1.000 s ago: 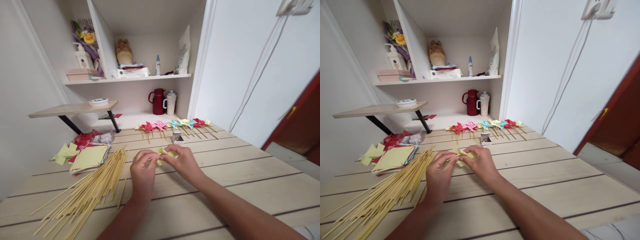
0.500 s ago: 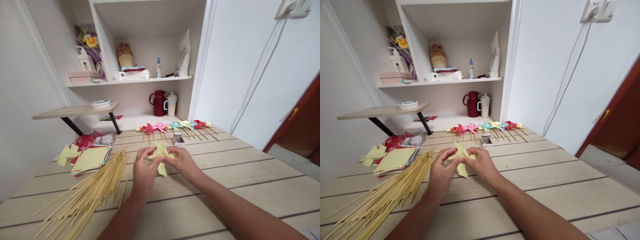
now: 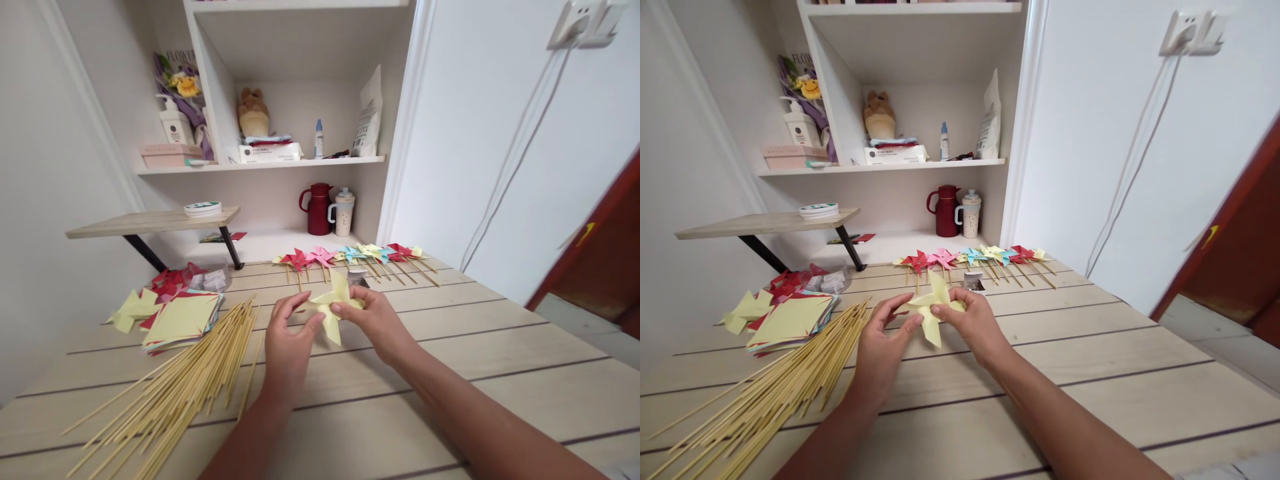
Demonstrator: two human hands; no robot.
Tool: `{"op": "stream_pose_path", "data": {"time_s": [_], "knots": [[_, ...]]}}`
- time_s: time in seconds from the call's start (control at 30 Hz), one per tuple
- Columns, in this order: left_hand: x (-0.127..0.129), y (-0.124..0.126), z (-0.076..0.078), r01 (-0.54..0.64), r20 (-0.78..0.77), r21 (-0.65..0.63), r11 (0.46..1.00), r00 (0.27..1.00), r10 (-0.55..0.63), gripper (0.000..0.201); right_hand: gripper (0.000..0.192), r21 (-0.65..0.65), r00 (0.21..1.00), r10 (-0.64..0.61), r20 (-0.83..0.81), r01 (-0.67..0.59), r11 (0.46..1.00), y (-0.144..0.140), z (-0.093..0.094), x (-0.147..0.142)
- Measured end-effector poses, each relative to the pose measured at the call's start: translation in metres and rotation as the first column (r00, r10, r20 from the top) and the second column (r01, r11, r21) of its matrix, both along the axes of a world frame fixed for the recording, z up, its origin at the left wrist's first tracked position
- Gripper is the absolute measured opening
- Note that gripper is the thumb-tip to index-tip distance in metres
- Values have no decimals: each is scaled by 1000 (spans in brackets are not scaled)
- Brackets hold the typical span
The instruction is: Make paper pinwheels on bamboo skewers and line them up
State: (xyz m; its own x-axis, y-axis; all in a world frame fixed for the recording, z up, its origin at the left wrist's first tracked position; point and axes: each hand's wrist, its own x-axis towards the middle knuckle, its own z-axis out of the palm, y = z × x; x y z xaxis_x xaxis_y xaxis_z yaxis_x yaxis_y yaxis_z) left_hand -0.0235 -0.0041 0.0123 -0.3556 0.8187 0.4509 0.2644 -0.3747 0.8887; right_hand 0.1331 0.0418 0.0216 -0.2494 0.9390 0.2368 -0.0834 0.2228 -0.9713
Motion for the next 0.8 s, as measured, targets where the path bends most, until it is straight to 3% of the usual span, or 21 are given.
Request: {"op": "stream_pose_path", "data": {"time_s": [0.23, 0.33, 0.5, 0.63, 0.7, 0.8], "knots": [[1, -2, 1, 17, -111, 93, 996, 994, -6, 15, 22, 221, 967, -105, 233, 53, 974, -5, 1, 2], [2, -1, -2, 15, -123, 114, 993, 992, 0, 4, 20, 239, 957, -84, 278, 16, 971, -7, 3, 1], [2, -2, -4, -28, -98, 133, 991, 994, 42, 5, 17, 236, 963, -56, 264, -8, 972, -9, 4, 0], [3, -4, -4, -44, -153, 161, 986, 986, 69, 6, 17, 287, 953, -106, 283, 21, 958, -11, 3, -2], [4, -5, -5, -68, -207, 208, 976, 972, 112, 6, 17, 367, 937, -188, 296, 71, 927, -13, 2, -4], [4, -8, -5, -105, -297, 315, 943, 933, 203, 6, 18, 538, 893, -356, 273, 165, 826, -17, 0, -9]]}}
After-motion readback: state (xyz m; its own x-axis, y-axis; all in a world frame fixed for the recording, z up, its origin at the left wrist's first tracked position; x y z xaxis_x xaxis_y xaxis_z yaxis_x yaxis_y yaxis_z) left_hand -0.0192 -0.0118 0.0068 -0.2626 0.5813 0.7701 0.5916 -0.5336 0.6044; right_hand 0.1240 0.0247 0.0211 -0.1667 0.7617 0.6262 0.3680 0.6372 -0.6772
